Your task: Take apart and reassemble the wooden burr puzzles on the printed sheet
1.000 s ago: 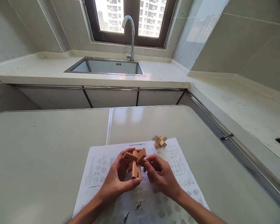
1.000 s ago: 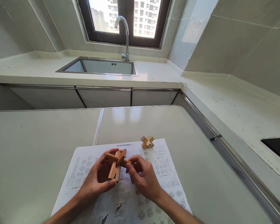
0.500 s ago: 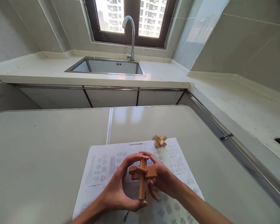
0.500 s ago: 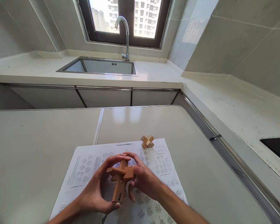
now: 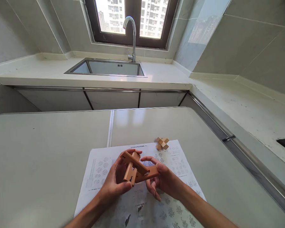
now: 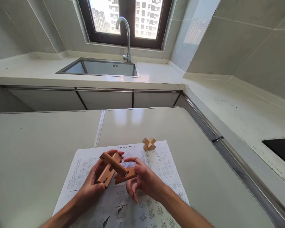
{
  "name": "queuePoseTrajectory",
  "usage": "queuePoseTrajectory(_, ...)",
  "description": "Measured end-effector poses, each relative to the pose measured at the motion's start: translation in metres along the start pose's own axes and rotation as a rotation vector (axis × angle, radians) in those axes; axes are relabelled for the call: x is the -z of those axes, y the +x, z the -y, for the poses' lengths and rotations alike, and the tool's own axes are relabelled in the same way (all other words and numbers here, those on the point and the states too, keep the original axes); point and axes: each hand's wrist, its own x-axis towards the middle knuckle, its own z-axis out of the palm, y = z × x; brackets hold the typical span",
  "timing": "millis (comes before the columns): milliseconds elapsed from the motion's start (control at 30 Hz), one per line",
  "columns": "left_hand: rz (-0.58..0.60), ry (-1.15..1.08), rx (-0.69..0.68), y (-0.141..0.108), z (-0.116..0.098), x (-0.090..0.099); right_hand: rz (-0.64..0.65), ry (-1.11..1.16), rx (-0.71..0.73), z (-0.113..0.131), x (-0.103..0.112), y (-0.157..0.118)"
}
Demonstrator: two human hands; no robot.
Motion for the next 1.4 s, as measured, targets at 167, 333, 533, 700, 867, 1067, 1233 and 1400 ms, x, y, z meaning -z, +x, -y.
queuePoseTrajectory(167,-0.191,-0.207,0.043,0.002,0.004,0.009,-0.092,-0.237,0.126,0.004,-0.01,-0.004)
queuePoseTrajectory(333,-0.229,-0.329,0.048,0.007,0.004,0.008,-0.213,-0.866,0.375,-0.002,-0.016,-0.006)
queuePoseTrajectory(533,-0.209,-0.381,0.069,0.005,0.006,0.009,-0.195,-1.059,0.487,-0.009,-0.016,-0.003)
queuePoseTrajectory(700,-0.213,-0.374,0.067,0.006,0.005,0.007,-0.209,-1.207,0.501,-0.01,-0.014,-0.003)
queuePoseTrajectory(867,-0.208,-0.35,0.064,0.007,0.002,0.004,-0.235,-1.267,0.511,-0.012,-0.012,-0.002)
queuePoseTrajectory(1067,-0.188,-0.34,0.067,0.007,0.005,0.007,-0.28,-1.333,0.533,-0.013,-0.009,-0.002)
queuePoseTrajectory(1233,-0.164,-0.342,0.072,0.006,0.003,0.005,-0.279,-1.422,0.572,-0.016,-0.008,0.0)
queuePoseTrajectory(1400,-0.135,-0.337,0.098,0.004,0.003,0.005,-0.278,-1.496,0.6,-0.017,-0.006,0.002)
